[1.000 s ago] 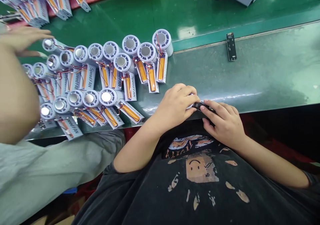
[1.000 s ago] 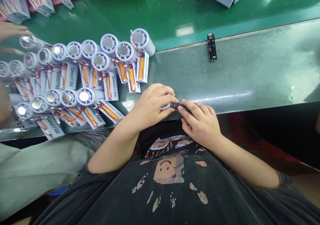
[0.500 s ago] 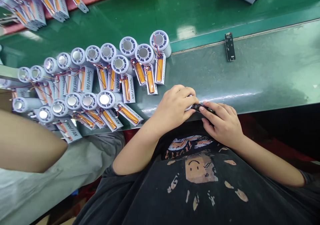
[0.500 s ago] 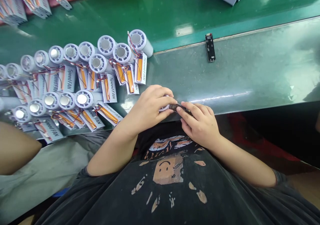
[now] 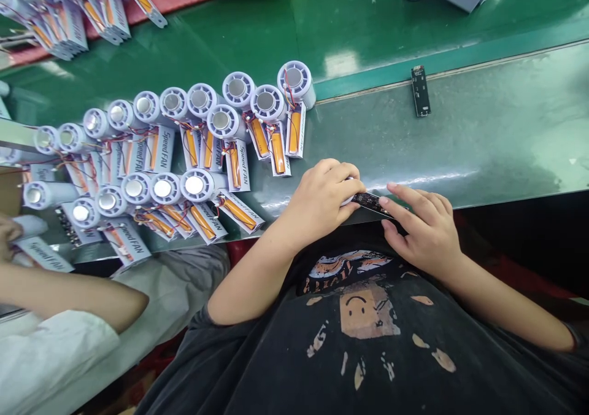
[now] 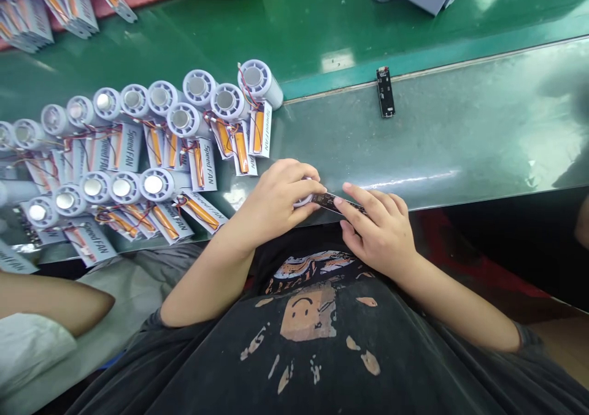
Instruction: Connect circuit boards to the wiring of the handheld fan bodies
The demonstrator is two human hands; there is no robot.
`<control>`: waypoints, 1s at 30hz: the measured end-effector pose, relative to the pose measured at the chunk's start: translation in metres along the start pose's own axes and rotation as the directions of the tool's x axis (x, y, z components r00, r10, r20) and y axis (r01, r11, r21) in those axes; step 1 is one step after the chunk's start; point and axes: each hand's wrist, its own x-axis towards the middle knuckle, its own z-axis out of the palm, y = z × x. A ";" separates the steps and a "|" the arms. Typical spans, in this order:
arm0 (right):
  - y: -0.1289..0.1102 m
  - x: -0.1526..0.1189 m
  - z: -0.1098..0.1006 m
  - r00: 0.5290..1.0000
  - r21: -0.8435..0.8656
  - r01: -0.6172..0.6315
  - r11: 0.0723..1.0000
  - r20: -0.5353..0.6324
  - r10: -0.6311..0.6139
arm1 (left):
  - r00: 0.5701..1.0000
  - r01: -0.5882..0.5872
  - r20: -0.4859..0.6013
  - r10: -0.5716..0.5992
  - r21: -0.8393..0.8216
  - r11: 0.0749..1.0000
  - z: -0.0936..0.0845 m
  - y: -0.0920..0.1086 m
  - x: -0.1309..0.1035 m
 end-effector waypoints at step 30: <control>0.181 -0.044 -0.052 0.874 -0.448 -0.362 0.817 -0.468 0.130 | 0.931 0.065 -0.363 -0.044 0.044 0.997 0.044 -0.014 -0.047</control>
